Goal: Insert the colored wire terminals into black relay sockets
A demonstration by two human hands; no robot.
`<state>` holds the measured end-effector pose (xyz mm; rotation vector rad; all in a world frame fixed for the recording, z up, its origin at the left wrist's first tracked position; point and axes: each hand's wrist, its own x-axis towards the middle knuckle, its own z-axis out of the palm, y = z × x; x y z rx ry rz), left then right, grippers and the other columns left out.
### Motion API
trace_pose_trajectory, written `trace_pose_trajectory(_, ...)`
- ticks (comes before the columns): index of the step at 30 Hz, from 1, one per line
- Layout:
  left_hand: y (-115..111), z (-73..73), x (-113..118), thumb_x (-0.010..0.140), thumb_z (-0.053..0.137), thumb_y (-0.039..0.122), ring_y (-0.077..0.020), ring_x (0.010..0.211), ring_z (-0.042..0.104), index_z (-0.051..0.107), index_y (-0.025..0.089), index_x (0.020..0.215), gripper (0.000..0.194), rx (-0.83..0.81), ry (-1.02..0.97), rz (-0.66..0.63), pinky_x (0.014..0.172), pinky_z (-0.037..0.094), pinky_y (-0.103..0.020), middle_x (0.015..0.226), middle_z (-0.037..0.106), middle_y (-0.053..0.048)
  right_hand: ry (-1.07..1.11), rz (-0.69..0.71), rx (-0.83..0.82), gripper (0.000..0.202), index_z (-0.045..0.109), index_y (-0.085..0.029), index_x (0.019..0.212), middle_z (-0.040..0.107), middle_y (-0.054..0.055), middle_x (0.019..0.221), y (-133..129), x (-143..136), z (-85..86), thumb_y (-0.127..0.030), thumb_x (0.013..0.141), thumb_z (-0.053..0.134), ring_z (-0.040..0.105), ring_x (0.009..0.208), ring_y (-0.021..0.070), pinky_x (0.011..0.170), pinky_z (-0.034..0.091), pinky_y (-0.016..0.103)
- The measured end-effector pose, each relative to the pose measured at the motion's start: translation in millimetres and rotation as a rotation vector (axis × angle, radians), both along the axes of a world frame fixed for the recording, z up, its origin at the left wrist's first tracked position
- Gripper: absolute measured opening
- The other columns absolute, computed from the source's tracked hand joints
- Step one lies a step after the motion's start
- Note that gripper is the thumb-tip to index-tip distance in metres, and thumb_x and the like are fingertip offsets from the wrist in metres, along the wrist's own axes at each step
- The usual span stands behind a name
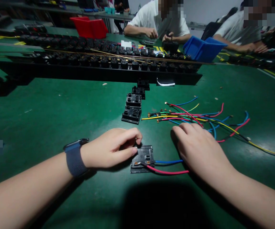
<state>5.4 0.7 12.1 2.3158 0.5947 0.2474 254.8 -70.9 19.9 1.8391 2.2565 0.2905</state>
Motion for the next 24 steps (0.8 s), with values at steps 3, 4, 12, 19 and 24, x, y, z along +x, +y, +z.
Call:
trace_pose_trajectory(3,0.7,0.1,-0.2,0.091,0.045,0.039,-0.0124,0.065,0.047,0.048,0.018,0.100,0.023,0.004,-0.020,-0.019,0.060,0.033,-0.024,0.077,0.055,0.000,-0.050,-0.050,0.003,0.027,0.056,-0.017,0.110,0.059,0.012,0.106,1.4,-1.5,-1.9,-0.010,0.088,0.043,0.053,0.096,0.0308,0.070,0.043,0.041)
trace_pose_trajectory(4,0.9,0.0,-0.2,0.090,0.046,0.041,-0.0123,0.064,0.047,0.048,0.017,0.100,0.025,0.006,-0.032,-0.029,0.059,0.033,-0.024,0.077,0.055,0.000,-0.052,-0.059,0.001,0.029,0.056,-0.017,0.113,0.059,0.012,0.108,2.0,-1.6,-3.5,-0.010,0.088,0.042,0.053,0.096,0.0308,0.068,0.044,0.040)
trace_pose_trajectory(12,-0.6,0.8,1.0,0.088,0.051,0.045,-0.0134,0.068,0.053,0.054,0.017,0.104,0.032,0.046,-0.014,-0.032,0.061,0.036,-0.024,0.082,0.061,-0.002,0.066,-0.074,-0.009,0.040,0.050,-0.016,0.125,0.057,0.013,0.105,3.5,2.7,-13.4,-0.009,0.086,0.041,0.059,0.090,0.0277,0.057,0.041,0.032)
trace_pose_trajectory(19,0.2,0.8,1.0,0.090,0.049,0.042,-0.0164,0.076,0.057,0.055,0.018,0.104,0.029,0.067,-0.004,-0.050,0.066,0.039,-0.026,0.090,0.065,-0.004,0.355,0.067,0.090,0.021,0.060,-0.017,0.103,0.063,0.006,0.088,5.9,3.1,-15.0,-0.022,0.090,0.045,0.063,0.073,0.0221,0.056,0.044,0.033)
trace_pose_trajectory(24,0.5,-1.9,-0.2,0.088,0.052,0.043,-0.0170,0.077,0.058,0.054,0.020,0.106,0.030,0.077,0.006,-0.051,0.067,0.039,-0.027,0.090,0.065,-0.004,0.708,0.398,0.254,0.018,0.062,-0.009,0.097,0.063,0.010,0.084,4.9,6.0,-12.7,-0.015,0.087,0.049,0.059,0.080,0.0203,0.072,0.049,0.034)
